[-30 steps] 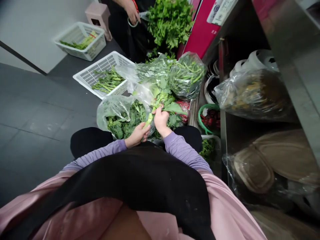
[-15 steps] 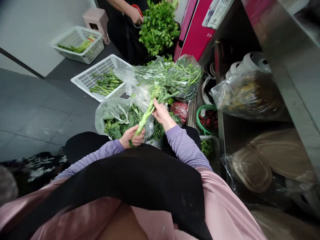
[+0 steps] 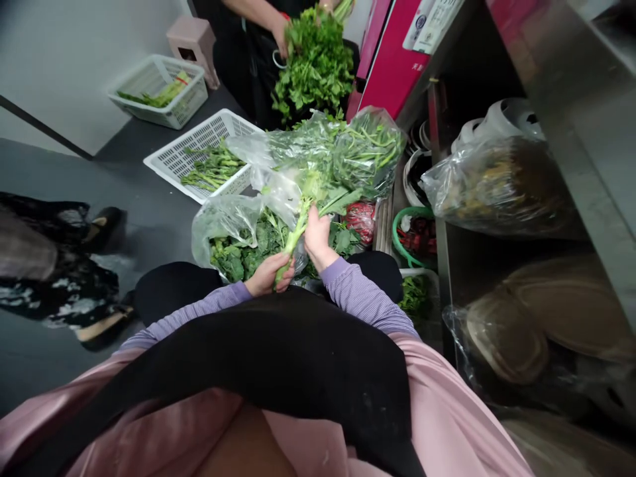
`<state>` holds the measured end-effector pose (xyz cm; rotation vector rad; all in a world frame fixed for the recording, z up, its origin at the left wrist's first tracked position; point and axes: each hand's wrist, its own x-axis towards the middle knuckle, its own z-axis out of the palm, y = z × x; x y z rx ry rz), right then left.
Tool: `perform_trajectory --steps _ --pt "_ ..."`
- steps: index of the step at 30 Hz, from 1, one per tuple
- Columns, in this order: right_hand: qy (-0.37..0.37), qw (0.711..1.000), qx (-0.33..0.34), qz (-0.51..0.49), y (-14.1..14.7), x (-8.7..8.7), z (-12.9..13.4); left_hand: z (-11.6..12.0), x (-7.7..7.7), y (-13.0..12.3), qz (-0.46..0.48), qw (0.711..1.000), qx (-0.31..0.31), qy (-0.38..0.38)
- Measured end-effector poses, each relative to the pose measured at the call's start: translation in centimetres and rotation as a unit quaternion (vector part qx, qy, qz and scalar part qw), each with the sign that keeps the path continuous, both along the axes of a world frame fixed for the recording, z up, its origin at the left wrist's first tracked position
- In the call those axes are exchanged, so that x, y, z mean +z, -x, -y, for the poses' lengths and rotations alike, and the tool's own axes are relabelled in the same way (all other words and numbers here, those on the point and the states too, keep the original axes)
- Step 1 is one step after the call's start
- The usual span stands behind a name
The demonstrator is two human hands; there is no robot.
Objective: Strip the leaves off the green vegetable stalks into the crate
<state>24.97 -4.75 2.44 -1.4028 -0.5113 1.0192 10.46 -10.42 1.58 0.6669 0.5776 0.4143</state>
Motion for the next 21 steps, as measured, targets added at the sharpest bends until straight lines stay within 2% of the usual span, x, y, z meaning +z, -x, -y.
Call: perform_trajectory --steps 2,5,8,11,12,15,16,17,18,20,21 --pt "0.014 0.997 -0.015 -0.081 0.5 0.7 0.1 -0.3 0.1 0.3 0.040 0.998 -0.032 0.047" --pt "0.049 0.979 0.044 -0.195 0.4 1.7 0.5 -0.8 0.1 1.0 0.101 0.983 -0.104 0.116" --pt "0.063 0.969 0.084 -0.222 0.0 2.1 1.1 -0.8 -0.1 1.5 0.113 0.975 -0.129 0.141" --pt "0.047 0.981 0.086 -0.165 0.3 1.6 2.5 -0.9 0.0 1.6 0.108 0.970 -0.125 0.178" --pt "0.056 0.982 0.109 -0.142 0.7 1.1 3.2 -1.1 0.1 1.6 0.110 0.969 -0.115 0.192" --pt "0.111 0.957 0.244 -0.115 2.1 -0.3 5.6 -1.6 0.4 1.6 0.114 0.968 -0.054 0.218" --pt "0.124 0.947 0.268 -0.122 2.3 -0.6 6.1 -1.8 0.4 1.6 0.111 0.968 -0.036 0.223" --pt "0.125 0.947 0.264 -0.134 2.2 -0.7 6.2 -1.9 0.4 1.7 0.104 0.967 -0.027 0.230" --pt "0.115 0.954 0.232 -0.149 1.8 -0.5 6.1 -2.0 0.4 1.8 0.094 0.966 -0.026 0.239" --pt "0.065 0.971 0.154 -0.172 0.2 0.3 4.9 -2.0 0.0 2.0 0.078 0.962 -0.039 0.260" --pt "0.036 0.974 0.137 -0.180 -0.7 0.8 4.1 -2.0 -0.2 2.1 0.072 0.959 -0.045 0.271"
